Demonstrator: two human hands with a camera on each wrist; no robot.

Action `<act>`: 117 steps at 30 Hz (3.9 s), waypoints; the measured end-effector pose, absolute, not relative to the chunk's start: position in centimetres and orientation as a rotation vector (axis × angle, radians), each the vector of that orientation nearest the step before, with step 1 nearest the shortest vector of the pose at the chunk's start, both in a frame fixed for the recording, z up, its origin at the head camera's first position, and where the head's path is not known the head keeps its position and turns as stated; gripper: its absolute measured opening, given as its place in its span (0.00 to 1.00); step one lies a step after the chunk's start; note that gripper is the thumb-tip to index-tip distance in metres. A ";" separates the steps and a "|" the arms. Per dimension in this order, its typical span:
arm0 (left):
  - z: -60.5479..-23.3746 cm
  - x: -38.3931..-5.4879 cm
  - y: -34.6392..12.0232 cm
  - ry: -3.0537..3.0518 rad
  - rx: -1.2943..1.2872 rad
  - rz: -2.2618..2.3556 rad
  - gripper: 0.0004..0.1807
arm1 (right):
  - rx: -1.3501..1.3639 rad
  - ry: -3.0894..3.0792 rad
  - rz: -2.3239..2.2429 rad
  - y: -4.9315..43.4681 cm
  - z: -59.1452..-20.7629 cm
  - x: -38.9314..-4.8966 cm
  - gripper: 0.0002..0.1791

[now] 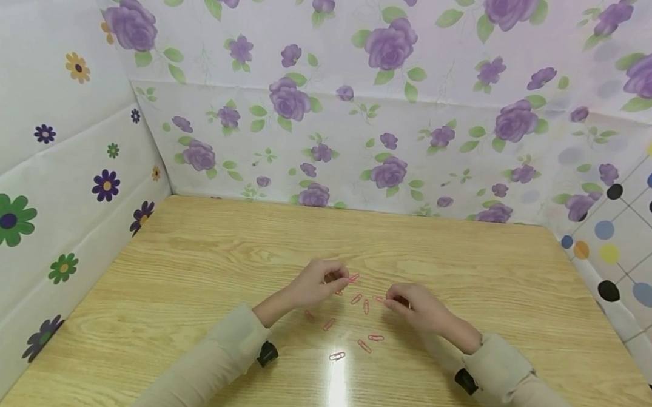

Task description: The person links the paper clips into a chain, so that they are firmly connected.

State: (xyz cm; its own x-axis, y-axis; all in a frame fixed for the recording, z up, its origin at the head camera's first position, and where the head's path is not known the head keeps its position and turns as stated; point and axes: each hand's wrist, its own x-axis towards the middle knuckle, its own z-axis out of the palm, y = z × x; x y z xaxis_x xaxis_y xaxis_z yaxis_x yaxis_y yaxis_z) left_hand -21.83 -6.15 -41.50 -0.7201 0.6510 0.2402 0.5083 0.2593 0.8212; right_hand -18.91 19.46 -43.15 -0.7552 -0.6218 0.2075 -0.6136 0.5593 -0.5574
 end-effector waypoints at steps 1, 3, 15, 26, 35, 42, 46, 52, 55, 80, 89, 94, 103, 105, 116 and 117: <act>-41.5 -21.8 -6.1 2.376 1.109 1.457 0.05 | -1.111 2.776 -0.983 19.4 -43.1 -18.9 0.07; -41.4 -21.8 -6.1 2.381 1.120 1.456 0.05 | -1.147 2.810 -0.991 19.3 -43.0 -18.8 0.07; -41.1 -21.7 -5.8 2.355 1.107 1.451 0.05 | -1.517 3.095 -0.901 18.6 -42.4 -18.7 0.05; -37.5 -19.8 -5.4 2.323 1.102 1.435 0.05 | -1.763 3.146 -0.948 18.3 -42.3 -19.3 0.05; -37.2 -19.9 -5.0 2.300 1.131 1.440 0.06 | -1.855 3.191 -0.823 17.5 -41.8 -19.5 0.20; -36.9 -19.9 -4.8 2.307 1.148 1.421 0.06 | -1.876 3.194 -0.776 17.0 -41.6 -19.6 0.22; -36.9 -20.0 -4.8 2.294 1.149 1.426 0.06 | -1.916 3.187 -0.772 16.8 -41.5 -19.7 0.22; -37.0 -20.0 -4.8 2.283 1.145 1.434 0.06 | -1.970 3.185 -0.789 16.6 -41.4 -19.6 0.21; -36.8 -19.9 -4.8 2.291 1.146 1.428 0.06 | -1.979 3.183 -0.790 16.6 -41.4 -19.6 0.21; -40.6 -22.0 -5.3 2.360 1.087 1.426 0.06 | -1.988 3.145 -0.819 17.6 -40.8 -19.1 0.18; -40.9 -22.1 -5.4 2.195 1.139 1.475 0.14 | -1.962 3.141 -0.830 17.5 -40.8 -19.2 0.18; -41.0 -21.9 -5.3 2.210 1.122 1.454 0.11 | -1.929 3.132 -0.877 17.1 -40.9 -19.2 0.18; -41.2 -21.7 -5.1 2.205 1.072 1.452 0.05 | -1.912 3.119 -0.924 16.8 -40.9 -19.2 0.19; -41.2 -21.6 -5.0 2.160 1.052 1.503 0.04 | -1.907 3.119 -0.919 16.7 -40.8 -19.2 0.19; -41.1 -21.4 -5.1 2.050 1.005 1.612 0.07 | -1.933 3.091 -0.944 16.6 -41.0 -19.3 0.17; -41.1 -21.4 -5.1 2.047 1.013 1.613 0.08 | -1.937 3.090 -0.946 16.6 -41.0 -19.3 0.17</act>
